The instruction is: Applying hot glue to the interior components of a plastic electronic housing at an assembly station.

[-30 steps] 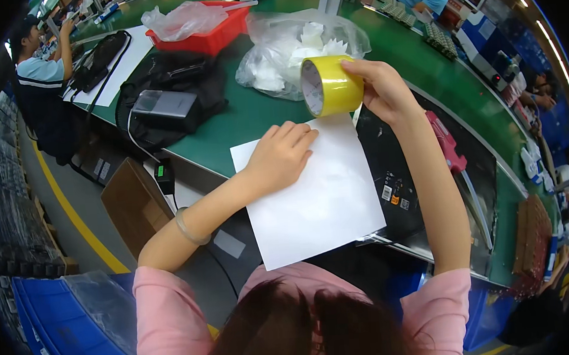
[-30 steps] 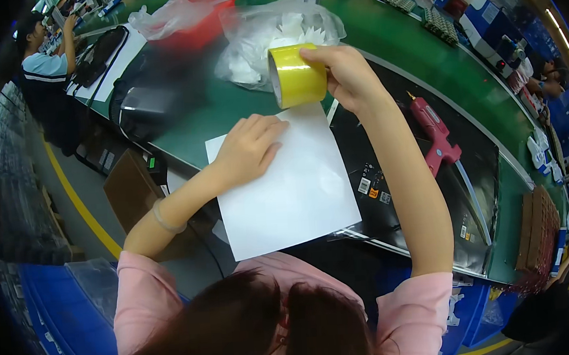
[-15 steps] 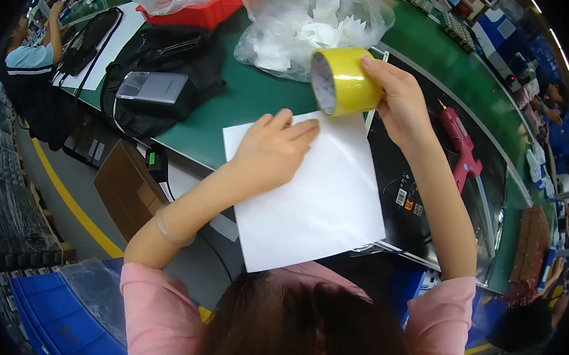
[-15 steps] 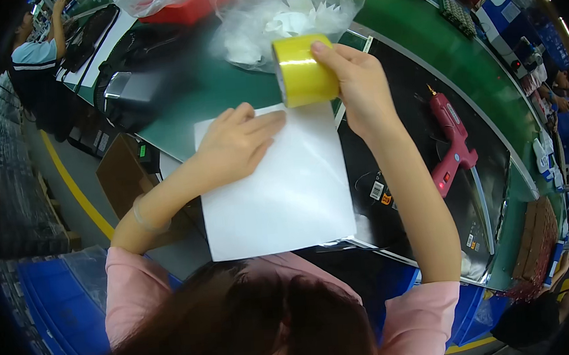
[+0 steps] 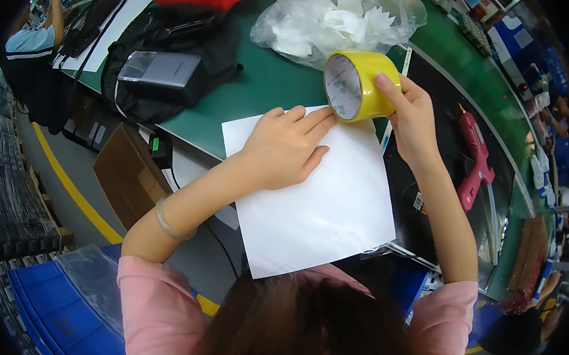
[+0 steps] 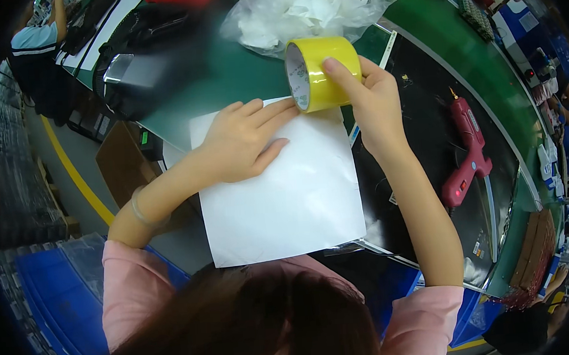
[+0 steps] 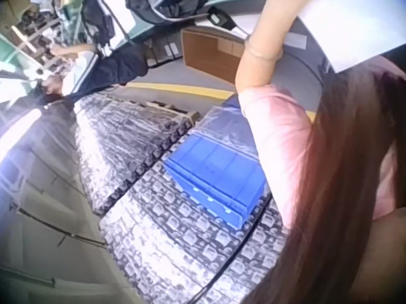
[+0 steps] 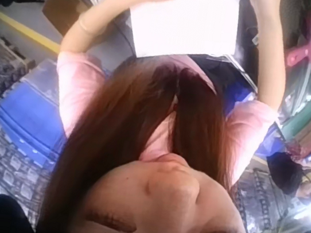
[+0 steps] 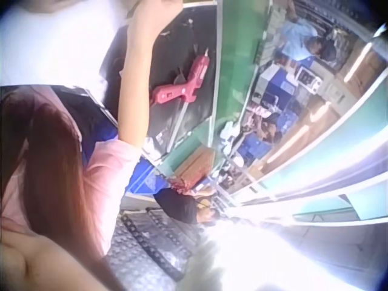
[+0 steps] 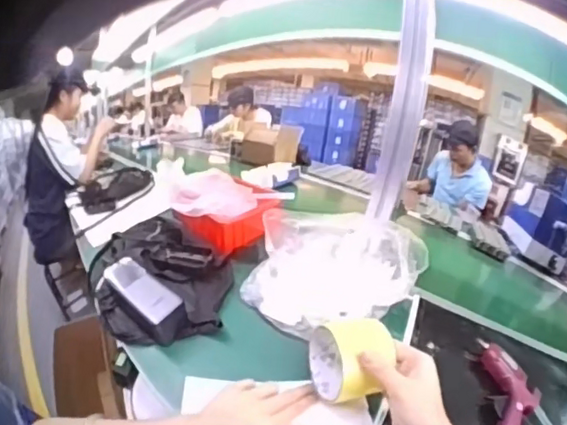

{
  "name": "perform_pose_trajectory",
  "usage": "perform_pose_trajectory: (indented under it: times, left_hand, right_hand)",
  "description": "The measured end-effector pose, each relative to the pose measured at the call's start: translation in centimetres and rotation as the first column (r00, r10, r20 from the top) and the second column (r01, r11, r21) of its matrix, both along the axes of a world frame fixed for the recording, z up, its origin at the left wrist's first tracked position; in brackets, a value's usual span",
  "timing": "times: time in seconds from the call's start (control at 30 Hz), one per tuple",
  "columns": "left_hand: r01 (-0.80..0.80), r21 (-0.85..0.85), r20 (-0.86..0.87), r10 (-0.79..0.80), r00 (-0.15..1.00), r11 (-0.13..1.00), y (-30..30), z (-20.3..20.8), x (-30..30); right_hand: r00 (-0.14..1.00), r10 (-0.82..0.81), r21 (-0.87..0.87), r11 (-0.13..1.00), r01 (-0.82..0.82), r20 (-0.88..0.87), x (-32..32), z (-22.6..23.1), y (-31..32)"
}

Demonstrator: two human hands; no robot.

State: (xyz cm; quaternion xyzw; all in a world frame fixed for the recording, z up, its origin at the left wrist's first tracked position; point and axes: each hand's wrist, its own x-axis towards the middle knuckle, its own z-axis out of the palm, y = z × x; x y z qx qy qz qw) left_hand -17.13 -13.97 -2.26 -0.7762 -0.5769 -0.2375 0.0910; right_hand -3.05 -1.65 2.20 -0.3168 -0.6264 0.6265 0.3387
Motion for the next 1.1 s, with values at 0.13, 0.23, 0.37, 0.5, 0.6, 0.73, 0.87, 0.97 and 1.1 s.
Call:
perform_pose_trajectory:
  times: [0.13,0.23,0.37,0.5,0.6,0.73,0.87,0.97,1.1]
  left_hand:
    - [0.007,0.01,0.022,-0.007,1.0,1.0,0.0,-0.2,-0.1]
    - [-0.004,-0.003,-0.007,0.004,1.0,1.0,0.1,-0.4,-0.1]
    - [-0.004,-0.008,-0.026,0.004,1.0,1.0,0.0,-0.4,-0.1]
    - [-0.002,0.023,-0.028,0.002,1.0,1.0,-0.1,-0.6,-0.1]
    - [-0.001,-0.03,-0.038,0.0,0.999,1.0,-0.2,-0.4,-0.2]
    - [0.028,-0.104,-0.119,-0.041,0.992,0.994,0.1,0.6,-0.2]
    - [0.046,-0.071,-0.044,-0.05,0.998,0.996,0.6,0.3,-0.3]
    - [0.001,-0.129,-0.032,-0.005,0.999,0.992,0.6,0.6,0.0]
    - [-0.021,-0.22,-0.077,0.004,0.997,0.975,0.6,0.9,0.1]
  right_hand:
    - [0.998,0.013,0.089,0.996,-0.019,0.068,-0.4,1.2,-1.3]
    - [0.983,0.01,0.244,0.968,-0.056,0.185,-0.2,1.6,-2.7]
    - [0.992,0.04,0.166,0.984,-0.059,0.116,0.0,3.0,-2.8]
    - [0.982,0.12,0.052,0.99,-0.129,0.148,-1.0,4.5,-1.0]
    - [0.984,0.105,0.048,0.992,-0.113,0.147,-1.6,7.3,-0.3]
    - [0.996,0.033,0.049,0.998,-0.037,0.082,-2.6,6.6,0.3]
    - [0.972,0.127,0.133,0.979,-0.156,0.199,-2.5,7.2,0.2]
    - [0.96,0.181,0.099,0.974,-0.206,0.214,-1.4,8.0,-0.4]
    - [0.934,0.229,0.098,0.96,-0.264,0.276,0.2,7.8,-0.6]
